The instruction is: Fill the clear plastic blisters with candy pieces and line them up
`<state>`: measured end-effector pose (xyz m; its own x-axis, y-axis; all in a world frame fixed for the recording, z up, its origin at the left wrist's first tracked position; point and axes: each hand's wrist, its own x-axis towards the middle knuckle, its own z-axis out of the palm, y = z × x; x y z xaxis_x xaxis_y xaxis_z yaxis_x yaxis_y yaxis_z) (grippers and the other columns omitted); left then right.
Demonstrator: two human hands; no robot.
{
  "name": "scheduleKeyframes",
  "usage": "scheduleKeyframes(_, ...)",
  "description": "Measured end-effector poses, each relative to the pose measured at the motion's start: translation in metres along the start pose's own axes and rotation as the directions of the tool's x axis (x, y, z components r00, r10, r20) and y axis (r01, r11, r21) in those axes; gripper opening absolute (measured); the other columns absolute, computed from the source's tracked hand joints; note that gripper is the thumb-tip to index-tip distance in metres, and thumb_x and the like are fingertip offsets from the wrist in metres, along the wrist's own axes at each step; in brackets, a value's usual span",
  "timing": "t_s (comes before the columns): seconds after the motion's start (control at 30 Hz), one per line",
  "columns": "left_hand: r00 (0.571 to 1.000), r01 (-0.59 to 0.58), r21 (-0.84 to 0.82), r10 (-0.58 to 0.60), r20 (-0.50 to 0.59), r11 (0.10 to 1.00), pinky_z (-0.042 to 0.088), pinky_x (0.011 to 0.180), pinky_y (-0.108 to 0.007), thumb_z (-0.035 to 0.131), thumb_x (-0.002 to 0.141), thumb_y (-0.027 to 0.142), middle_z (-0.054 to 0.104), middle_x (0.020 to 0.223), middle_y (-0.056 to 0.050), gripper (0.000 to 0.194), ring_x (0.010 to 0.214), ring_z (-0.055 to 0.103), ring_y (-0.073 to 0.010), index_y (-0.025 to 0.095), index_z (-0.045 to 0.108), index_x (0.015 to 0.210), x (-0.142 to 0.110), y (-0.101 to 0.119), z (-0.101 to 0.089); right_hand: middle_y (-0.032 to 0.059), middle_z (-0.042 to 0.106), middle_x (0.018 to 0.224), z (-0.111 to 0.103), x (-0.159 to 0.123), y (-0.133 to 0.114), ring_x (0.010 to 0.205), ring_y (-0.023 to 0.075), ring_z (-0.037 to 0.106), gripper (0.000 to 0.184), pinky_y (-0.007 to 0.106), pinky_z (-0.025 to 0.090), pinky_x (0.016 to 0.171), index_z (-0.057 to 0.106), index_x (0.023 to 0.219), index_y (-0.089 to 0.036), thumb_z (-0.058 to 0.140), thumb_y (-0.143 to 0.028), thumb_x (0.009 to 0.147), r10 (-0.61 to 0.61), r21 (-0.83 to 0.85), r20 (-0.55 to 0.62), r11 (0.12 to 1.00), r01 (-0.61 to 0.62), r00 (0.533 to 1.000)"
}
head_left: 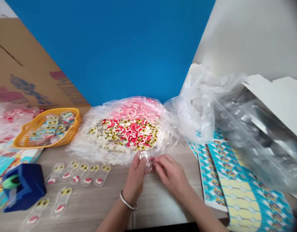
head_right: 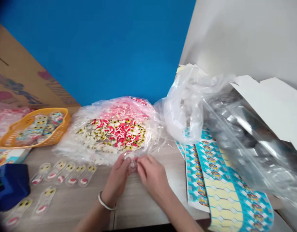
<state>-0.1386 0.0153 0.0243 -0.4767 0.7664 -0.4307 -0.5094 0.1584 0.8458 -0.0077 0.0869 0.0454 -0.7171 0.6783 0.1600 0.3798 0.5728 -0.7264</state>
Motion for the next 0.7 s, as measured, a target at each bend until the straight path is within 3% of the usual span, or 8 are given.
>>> scheduleKeyframes(0.1, 0.997, 0.015, -0.098, -0.021, -0.068, 0.995, 0.056, 0.078, -0.038, 0.072, 0.078, 0.043, 0.075, 0.102, -0.010, 0.049, 0.082, 0.073, -0.0225, 0.020, 0.055, 0.117, 0.012, 0.016, -0.018, 0.0062, 0.067, 0.102, 0.001, 0.049, 0.012, 0.094, 0.0196, 0.064, 0.020, 0.030, 0.049, 0.083, 0.066, 0.104, -0.022, 0.049, -0.016, 0.094, 0.041, -0.071, -0.028, 0.997, -0.043, 0.999)
scheduleKeyframes(0.23, 0.995, 0.006, -0.124, -0.018, -0.100, 0.992, 0.056, 0.078, -0.036, 0.074, 0.076, 0.042, 0.075, 0.104, -0.010, 0.046, 0.082, 0.074, -0.0224, 0.019, 0.059, 0.112, 0.023, 0.017, -0.027, 0.0079, 0.066, 0.110, 0.013, 0.105, 0.022, 0.099, 0.0189, 0.063, 0.025, 0.028, 0.046, 0.086, 0.067, 0.108, -0.021, 0.047, -0.014, 0.095, 0.075, -0.233, -0.029, 0.969, -0.080, 0.997)
scheduleKeyframes(0.47, 0.998, 0.034, -0.142, -0.040, -0.042, 0.989, 0.055, 0.076, -0.034, 0.070, 0.080, 0.043, 0.073, 0.107, -0.009, 0.042, 0.084, 0.073, -0.0217, 0.021, 0.059, 0.114, 0.033, 0.013, -0.029, 0.0093, 0.066, 0.112, 0.023, 0.143, 0.019, 0.086, 0.0200, 0.065, 0.018, 0.028, 0.044, 0.068, 0.068, 0.099, -0.022, 0.051, -0.018, 0.093, 0.149, -0.568, 0.118, 0.821, -0.056, 0.982)
scheduleKeyframes(0.57, 0.998, 0.052, -0.178, -0.058, -0.026, 0.983, 0.055, 0.077, -0.034, 0.069, 0.081, 0.042, 0.072, 0.110, -0.009, 0.039, 0.088, 0.072, -0.0214, 0.021, 0.059, 0.113, 0.034, 0.016, -0.030, 0.0085, 0.069, 0.105, 0.021, 0.143, 0.023, 0.088, 0.0197, 0.065, 0.023, 0.028, 0.044, 0.073, 0.069, 0.094, -0.021, 0.047, -0.017, 0.095, 0.137, -0.446, 0.079, 0.891, -0.087, 0.987)
scheduleKeyframes(0.63, 0.998, 0.066, -0.209, -0.069, -0.009, 0.976, 0.055, 0.078, -0.034, 0.068, 0.082, 0.039, 0.071, 0.113, -0.008, 0.036, 0.089, 0.072, -0.0210, 0.022, 0.061, 0.113, 0.033, 0.019, -0.030, 0.0068, 0.070, 0.101, 0.020, 0.138, 0.025, 0.089, 0.0192, 0.064, 0.022, 0.029, 0.046, 0.078, 0.069, 0.096, -0.021, 0.047, -0.019, 0.094, 0.107, -0.225, 0.010, 0.969, -0.102, 0.994)
scheduleKeyframes(0.7, 0.997, 0.073, -0.225, -0.071, 0.017, 0.972, 0.054, 0.078, -0.033, 0.067, 0.082, 0.036, 0.070, 0.116, -0.009, 0.036, 0.089, 0.071, -0.0208, 0.022, 0.062, 0.114, 0.033, 0.021, -0.029, 0.0044, 0.070, 0.095, 0.020, 0.129, 0.023, 0.083, 0.0179, 0.064, 0.020, 0.029, 0.048, 0.076, 0.069, 0.099, -0.021, 0.050, -0.023, 0.091, 0.115, 0.049, 0.000, 0.992, -0.115, 0.993)
